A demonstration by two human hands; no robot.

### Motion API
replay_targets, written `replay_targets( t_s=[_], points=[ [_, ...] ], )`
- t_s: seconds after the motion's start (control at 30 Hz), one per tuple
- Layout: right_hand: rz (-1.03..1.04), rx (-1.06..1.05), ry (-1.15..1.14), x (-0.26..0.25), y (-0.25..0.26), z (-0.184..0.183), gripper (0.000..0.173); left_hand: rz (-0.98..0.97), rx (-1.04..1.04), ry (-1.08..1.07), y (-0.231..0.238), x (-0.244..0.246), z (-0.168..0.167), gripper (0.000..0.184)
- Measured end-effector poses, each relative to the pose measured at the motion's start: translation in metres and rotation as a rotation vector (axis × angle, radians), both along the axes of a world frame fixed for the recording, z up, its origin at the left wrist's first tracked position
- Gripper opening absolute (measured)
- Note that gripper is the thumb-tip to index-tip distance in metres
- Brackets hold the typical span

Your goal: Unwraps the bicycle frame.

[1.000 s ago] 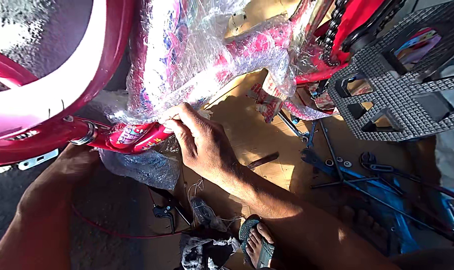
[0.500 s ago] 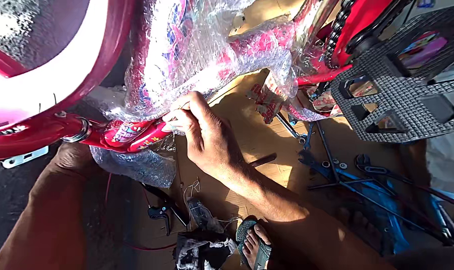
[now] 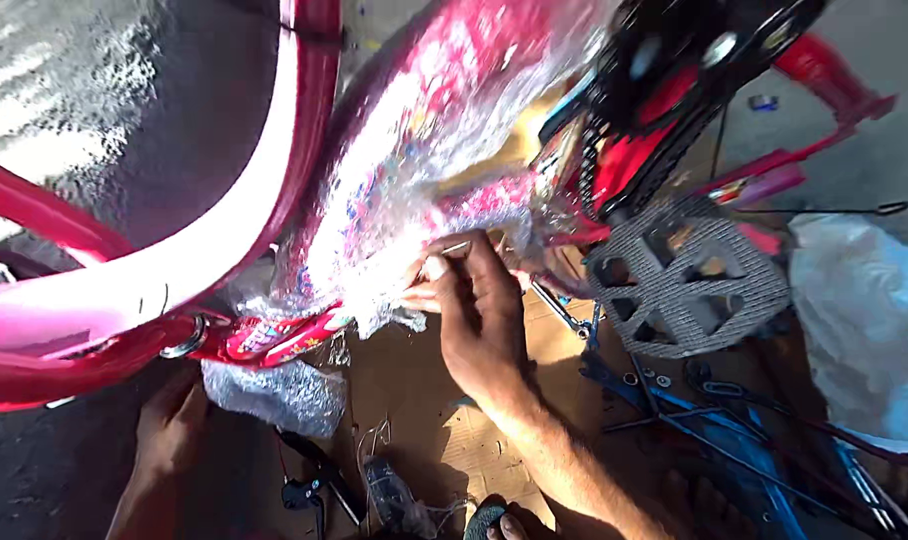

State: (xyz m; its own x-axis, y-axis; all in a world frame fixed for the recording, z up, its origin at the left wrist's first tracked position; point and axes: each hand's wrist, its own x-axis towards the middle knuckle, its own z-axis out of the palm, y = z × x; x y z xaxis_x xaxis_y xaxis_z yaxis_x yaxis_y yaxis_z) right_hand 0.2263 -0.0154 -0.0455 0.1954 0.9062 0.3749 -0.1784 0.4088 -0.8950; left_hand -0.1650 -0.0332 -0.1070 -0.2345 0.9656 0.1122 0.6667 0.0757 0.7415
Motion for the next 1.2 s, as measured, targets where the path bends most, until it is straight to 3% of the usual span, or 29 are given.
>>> replay_targets(
  t_s=[0.1,0.17,0.23,0.33,0.4,0.43,0.5,0.57,0.67,0.73,0.83,0.9,0.97,1.1,1.2],
  points=[
    [-0.029,0.059,-0.035,0.011,-0.007,0.008,0.015,0.03,-0.023,-0.066,-0.018,-0.02,-0.015,0.037],
    [-0.062,0.077,-0.093,0.013,-0.015,0.009,0.017,0.085,0.018,0.076,-0.015,-0.012,-0.009,0.036],
    [-0.077,0.091,-0.142,0.012,-0.025,0.008,0.018,0.159,0.121,0.234,-0.005,0.014,0.005,0.038],
    [-0.005,0.134,-0.234,0.001,-0.041,-0.001,0.024,0.332,0.303,0.201,-0.013,0.083,0.027,0.046],
    [0.062,0.21,-0.325,-0.005,-0.047,-0.007,0.03,0.208,0.535,0.089,-0.03,0.133,0.032,0.037],
    [0.093,0.234,-0.346,-0.008,-0.051,-0.008,0.031,0.031,0.604,0.048,-0.04,0.153,0.032,0.031],
    [0.111,0.262,-0.36,-0.009,-0.059,-0.006,0.028,-0.33,0.567,0.078,-0.058,0.19,0.035,0.039],
    [0.099,0.281,-0.353,-0.005,-0.064,0.002,0.025,-0.488,0.53,0.154,-0.068,0.219,0.035,0.048],
    [0.223,0.29,-0.257,0.009,-0.055,0.008,0.034,-0.436,0.643,0.231,-0.063,0.224,0.04,0.026],
    [0.22,0.241,-0.272,0.02,-0.043,0.008,0.042,-0.378,0.673,0.208,-0.059,0.224,0.051,0.025],
    [-0.118,0.065,-0.521,0.031,-0.026,0.01,0.031,-0.293,0.706,-0.032,-0.055,0.231,0.062,0.028],
    [-0.288,0.034,-0.657,0.037,-0.015,0.011,0.036,-0.313,0.685,-0.127,-0.054,0.236,0.07,0.026],
    [-0.334,0.049,-0.73,0.039,-0.007,0.015,0.042,-0.392,0.617,-0.085,-0.055,0.238,0.072,0.026],
    [-0.077,0.015,-0.769,0.04,0.003,0.035,0.041,-0.513,0.525,0.257,-0.051,0.238,0.06,0.028],
    [-0.023,-0.014,-0.761,0.038,0.001,0.041,0.042,-0.396,0.593,0.173,-0.051,0.236,0.049,0.037]
  ],
)
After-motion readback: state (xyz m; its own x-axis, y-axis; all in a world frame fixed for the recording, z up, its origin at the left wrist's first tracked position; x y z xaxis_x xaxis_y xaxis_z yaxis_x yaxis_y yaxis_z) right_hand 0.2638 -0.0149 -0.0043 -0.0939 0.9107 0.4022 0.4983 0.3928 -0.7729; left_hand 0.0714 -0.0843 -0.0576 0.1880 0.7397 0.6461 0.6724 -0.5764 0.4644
